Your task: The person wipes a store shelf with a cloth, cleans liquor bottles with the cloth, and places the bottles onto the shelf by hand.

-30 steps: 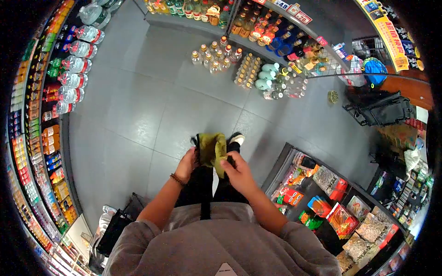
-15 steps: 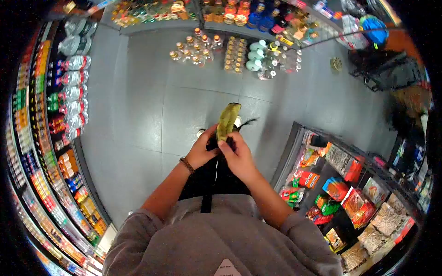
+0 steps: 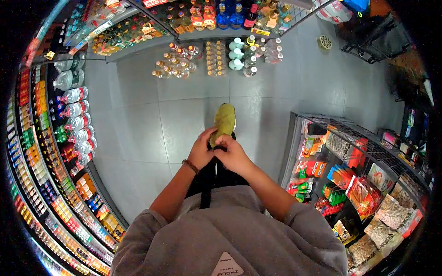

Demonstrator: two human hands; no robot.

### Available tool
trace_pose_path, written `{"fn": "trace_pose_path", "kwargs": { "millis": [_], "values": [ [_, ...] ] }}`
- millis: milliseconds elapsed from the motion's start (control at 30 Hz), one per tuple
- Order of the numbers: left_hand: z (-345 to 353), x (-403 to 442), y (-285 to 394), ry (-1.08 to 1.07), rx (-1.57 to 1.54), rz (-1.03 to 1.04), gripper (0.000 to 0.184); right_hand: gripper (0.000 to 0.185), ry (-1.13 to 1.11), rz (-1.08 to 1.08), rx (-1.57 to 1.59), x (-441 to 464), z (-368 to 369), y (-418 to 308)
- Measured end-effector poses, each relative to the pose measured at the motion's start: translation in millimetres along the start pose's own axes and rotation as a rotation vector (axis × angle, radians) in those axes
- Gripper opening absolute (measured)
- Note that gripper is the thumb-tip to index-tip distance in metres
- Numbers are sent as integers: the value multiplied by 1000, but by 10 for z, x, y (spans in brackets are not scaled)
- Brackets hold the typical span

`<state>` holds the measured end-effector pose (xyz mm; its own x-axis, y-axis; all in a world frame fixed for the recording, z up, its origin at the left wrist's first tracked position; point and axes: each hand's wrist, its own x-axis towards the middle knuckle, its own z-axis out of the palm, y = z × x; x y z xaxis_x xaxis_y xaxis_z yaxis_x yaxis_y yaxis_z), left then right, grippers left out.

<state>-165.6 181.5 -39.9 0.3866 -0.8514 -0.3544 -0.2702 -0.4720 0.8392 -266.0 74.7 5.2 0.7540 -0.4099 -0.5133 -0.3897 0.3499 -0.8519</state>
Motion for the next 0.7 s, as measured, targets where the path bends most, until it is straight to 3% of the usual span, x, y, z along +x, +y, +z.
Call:
{"fn": "trace_pose_path", "kwargs": {
  "millis": [133,200,233,400,600,700],
  "values": [
    [6,10,-13,115,-61,-88,49,15,-193,17,52,-50,-47,-229],
    [-10,15,-66,109,-292,-146,42,15,-180,-69,41,-52,-28,-157],
    [-87,33,-11,92,-154,-83,36,13,-214,-55,-21,-62,-55,-250],
    [-165,-20,-159,125,120,-140,30,17,-314,8,-309,-78,-180,-487],
    [-245,-128,-363,291,94,-298,29,22,-68,-51,-265,-118,-162,-267],
    [-275,-182,-252,69,-4,-103,39,18,-21,-24,-193,-123,-55,-199]
  ]
}}
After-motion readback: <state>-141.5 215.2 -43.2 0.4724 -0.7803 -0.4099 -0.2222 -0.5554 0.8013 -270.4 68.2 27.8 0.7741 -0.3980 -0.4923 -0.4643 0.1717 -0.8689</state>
